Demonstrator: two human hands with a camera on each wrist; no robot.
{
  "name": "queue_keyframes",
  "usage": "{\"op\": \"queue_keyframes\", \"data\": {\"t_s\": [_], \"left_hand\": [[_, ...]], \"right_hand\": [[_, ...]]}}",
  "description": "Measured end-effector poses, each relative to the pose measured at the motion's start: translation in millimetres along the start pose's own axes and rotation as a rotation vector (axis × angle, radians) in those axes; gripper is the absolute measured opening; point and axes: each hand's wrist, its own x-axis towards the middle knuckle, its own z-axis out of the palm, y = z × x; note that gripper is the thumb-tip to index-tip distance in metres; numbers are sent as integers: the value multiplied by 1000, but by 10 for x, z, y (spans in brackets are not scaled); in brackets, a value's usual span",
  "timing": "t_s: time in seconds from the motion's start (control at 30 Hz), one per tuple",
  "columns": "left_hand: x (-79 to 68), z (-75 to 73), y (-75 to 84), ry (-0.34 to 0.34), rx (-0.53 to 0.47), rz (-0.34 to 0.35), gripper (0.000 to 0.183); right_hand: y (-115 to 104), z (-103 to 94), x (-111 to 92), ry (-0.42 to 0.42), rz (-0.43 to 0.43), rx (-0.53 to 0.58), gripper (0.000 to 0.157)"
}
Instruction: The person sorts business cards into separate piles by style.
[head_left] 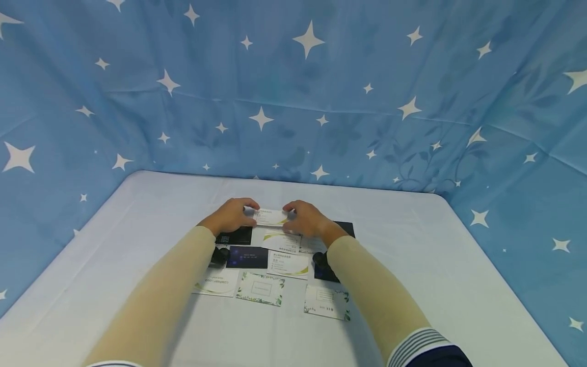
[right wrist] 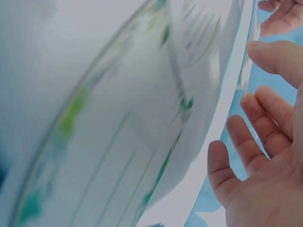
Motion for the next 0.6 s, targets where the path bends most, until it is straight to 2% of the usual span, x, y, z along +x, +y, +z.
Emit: {"op": "queue_keyframes", "data": {"t_s": [0.27,0.6], "left_hand": [[-67,-272,-185,16,-14,-57,52],[-171,-485,-519,45,30,-107,51]], "right_hand": [[-244,108,145,28,-52,56,54],[-578,351,366,50,-84,95,52]]}}
